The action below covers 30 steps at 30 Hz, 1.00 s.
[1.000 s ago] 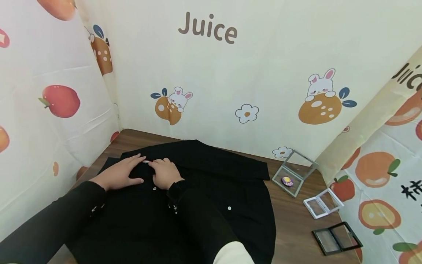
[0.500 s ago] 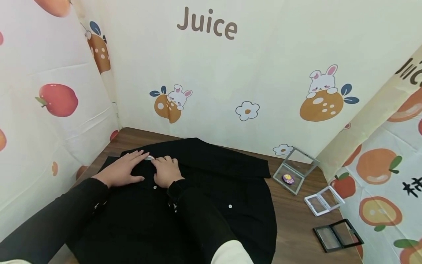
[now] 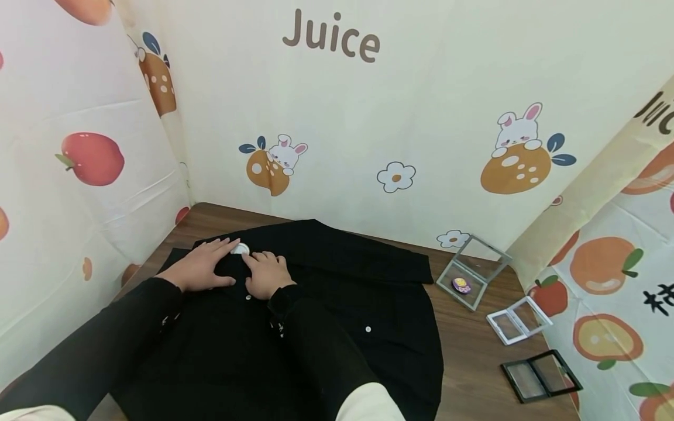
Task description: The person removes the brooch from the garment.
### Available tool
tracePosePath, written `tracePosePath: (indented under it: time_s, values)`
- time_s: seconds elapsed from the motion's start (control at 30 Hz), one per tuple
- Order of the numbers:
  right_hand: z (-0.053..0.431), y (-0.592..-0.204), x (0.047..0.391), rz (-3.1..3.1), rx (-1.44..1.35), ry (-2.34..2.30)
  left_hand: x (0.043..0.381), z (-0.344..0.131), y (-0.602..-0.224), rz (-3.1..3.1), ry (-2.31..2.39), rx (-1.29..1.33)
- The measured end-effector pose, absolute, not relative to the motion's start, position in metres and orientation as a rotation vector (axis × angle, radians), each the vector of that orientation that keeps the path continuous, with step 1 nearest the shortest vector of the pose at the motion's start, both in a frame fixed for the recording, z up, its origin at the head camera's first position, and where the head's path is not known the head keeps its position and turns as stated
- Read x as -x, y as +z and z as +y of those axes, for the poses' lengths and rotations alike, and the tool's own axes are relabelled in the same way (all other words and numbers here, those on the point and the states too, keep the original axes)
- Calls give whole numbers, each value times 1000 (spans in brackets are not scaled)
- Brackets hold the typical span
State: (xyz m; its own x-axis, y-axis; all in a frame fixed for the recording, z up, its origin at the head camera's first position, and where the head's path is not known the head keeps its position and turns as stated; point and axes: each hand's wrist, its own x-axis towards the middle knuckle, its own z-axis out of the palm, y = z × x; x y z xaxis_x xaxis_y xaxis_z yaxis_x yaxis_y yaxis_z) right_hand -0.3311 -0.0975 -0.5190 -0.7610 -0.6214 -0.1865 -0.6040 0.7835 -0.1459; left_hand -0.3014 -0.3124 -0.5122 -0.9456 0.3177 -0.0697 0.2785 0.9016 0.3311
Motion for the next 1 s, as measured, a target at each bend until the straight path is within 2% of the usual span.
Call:
tracePosePath:
  time_s: [0.67, 1.0]
  values:
    - [-89, -516, 334, 2670, 1006, -102, 300, -312, -511, 2880, 454, -383]
    - [-99, -521, 336, 2692, 959, -85, 300, -312, -514, 2879, 449, -373]
